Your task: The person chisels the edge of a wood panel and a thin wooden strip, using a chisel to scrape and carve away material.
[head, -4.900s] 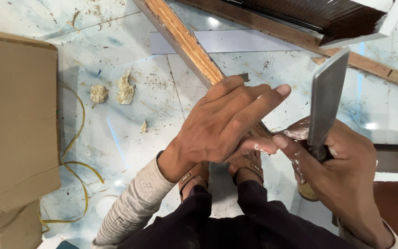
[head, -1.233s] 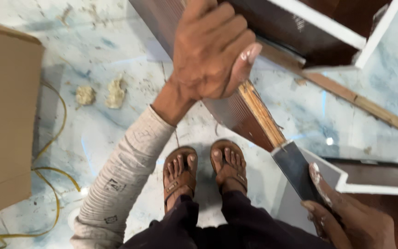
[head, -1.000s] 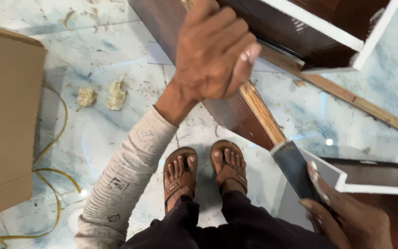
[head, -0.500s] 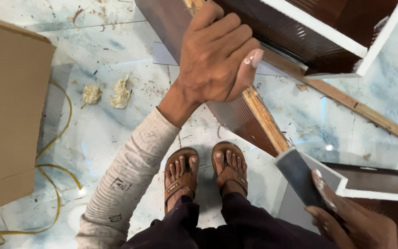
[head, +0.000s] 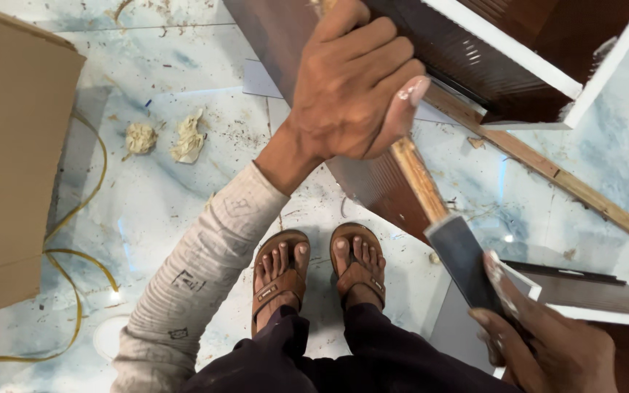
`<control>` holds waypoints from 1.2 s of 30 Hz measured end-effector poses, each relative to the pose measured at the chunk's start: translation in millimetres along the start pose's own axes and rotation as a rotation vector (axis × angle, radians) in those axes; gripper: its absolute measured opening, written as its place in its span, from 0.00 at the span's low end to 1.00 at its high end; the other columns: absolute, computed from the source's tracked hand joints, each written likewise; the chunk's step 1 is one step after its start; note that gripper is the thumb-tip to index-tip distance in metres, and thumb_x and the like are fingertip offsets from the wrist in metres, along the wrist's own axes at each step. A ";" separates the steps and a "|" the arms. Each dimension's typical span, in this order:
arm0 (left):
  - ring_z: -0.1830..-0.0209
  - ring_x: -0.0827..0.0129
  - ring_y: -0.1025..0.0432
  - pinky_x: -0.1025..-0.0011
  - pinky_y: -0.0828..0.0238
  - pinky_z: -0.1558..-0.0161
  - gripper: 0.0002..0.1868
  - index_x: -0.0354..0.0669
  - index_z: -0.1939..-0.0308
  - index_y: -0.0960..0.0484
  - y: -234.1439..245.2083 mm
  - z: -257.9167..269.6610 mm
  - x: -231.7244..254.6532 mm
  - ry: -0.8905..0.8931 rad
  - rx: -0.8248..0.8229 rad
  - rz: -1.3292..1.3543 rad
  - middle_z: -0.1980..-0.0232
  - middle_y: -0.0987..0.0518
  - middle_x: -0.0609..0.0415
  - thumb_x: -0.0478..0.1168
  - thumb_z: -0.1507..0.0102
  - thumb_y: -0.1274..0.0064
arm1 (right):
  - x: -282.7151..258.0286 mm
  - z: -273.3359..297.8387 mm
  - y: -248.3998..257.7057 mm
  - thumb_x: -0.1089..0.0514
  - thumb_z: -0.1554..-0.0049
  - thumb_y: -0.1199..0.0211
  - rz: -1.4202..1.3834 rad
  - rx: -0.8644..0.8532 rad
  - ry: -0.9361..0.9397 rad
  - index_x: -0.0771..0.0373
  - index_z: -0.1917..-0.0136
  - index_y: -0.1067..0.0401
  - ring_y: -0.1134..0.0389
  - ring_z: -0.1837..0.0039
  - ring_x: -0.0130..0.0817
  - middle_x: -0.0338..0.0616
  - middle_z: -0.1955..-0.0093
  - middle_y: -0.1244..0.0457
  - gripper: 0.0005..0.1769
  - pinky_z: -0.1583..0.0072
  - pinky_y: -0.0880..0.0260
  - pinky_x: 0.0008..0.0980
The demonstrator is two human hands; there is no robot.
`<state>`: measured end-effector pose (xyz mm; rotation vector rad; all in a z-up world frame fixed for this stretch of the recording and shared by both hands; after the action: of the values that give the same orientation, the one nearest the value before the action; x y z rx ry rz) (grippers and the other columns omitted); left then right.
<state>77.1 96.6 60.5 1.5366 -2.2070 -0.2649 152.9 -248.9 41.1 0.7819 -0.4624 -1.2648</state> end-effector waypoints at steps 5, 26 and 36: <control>0.69 0.62 0.38 0.61 0.42 0.57 0.11 0.40 0.68 0.23 -3.5 6.2 -2.7 0.003 -0.016 -0.007 0.70 0.32 0.52 0.34 0.31 0.56 | -1.2 7.4 3.4 0.60 0.49 0.29 -0.167 0.023 0.093 0.52 0.28 0.25 0.25 0.64 0.29 0.47 0.62 0.28 0.34 0.65 0.27 0.30; 0.70 0.63 0.40 0.61 0.42 0.57 0.11 0.42 0.71 0.26 -2.0 6.4 0.9 0.005 0.002 -0.014 0.72 0.35 0.53 0.34 0.33 0.56 | -7.2 11.0 5.7 0.59 0.48 0.29 -0.257 0.093 0.327 0.50 0.27 0.27 0.28 0.67 0.23 0.41 0.66 0.29 0.35 0.65 0.28 0.26; 0.70 0.62 0.41 0.61 0.42 0.57 0.11 0.41 0.72 0.26 1.6 8.4 3.9 0.041 0.003 0.009 0.72 0.35 0.52 0.34 0.33 0.55 | -29.0 8.0 12.1 0.58 0.51 0.27 -0.093 0.103 0.298 0.49 0.29 0.31 0.29 0.69 0.26 0.43 0.71 0.30 0.37 0.66 0.30 0.29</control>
<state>70.8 92.9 54.6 1.5202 -2.1830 -0.2263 147.7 -222.0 58.4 1.0713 -0.2530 -1.1918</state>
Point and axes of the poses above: each hand's wrist, its own z-axis away from the middle knuckle, its own y-axis out of the back of the hand, x = y × z, the point moved 8 cm from there along -z, towards the middle knuckle
